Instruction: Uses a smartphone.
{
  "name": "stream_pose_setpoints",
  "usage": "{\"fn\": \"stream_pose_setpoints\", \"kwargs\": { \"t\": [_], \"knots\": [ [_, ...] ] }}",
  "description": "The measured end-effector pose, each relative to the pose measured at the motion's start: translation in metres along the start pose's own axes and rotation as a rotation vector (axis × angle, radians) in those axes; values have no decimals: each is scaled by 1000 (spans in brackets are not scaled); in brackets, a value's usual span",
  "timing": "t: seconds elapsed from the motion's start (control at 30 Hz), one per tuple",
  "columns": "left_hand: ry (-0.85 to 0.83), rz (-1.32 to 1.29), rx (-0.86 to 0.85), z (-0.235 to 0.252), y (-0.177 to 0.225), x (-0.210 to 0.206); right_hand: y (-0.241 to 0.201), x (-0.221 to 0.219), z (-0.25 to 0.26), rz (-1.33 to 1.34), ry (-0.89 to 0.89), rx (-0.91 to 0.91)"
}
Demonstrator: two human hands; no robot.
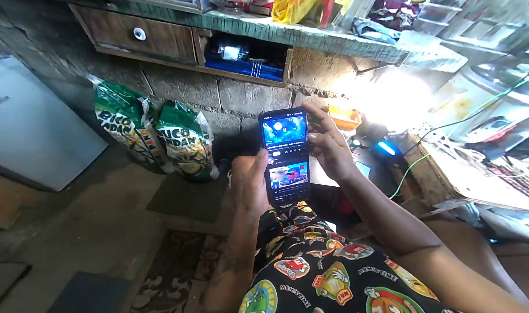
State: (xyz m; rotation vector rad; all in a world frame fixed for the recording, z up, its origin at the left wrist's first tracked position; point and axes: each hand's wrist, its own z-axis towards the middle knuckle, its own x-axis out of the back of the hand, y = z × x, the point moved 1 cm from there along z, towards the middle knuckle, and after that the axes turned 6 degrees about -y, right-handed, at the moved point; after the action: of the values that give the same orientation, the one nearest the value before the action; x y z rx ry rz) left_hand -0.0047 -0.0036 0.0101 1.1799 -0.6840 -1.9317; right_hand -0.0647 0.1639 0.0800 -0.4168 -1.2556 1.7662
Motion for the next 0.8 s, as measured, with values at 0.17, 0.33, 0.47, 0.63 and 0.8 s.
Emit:
{"fn": "stream_pose_setpoints", "kwargs": {
  "t": [0.17, 0.33, 0.47, 0.63, 0.8],
  "knots": [
    [-28, -17, 6, 0, -1, -3, -1, -2, -3, 17, 57, 12],
    [7, 22, 9, 0, -3, -1, -3, -5, -4, 43, 80, -4],
    [51, 100, -16, 1, -6, 5, -1, -6, -4, 24, 100, -7],
    [32, 93, -2, 1, -7, 7, 2, -7, -6, 24, 143, -21],
    [5, 77, -45, 1, -2, 6, 9, -3, -9, 96, 87, -70]
  ]
}}
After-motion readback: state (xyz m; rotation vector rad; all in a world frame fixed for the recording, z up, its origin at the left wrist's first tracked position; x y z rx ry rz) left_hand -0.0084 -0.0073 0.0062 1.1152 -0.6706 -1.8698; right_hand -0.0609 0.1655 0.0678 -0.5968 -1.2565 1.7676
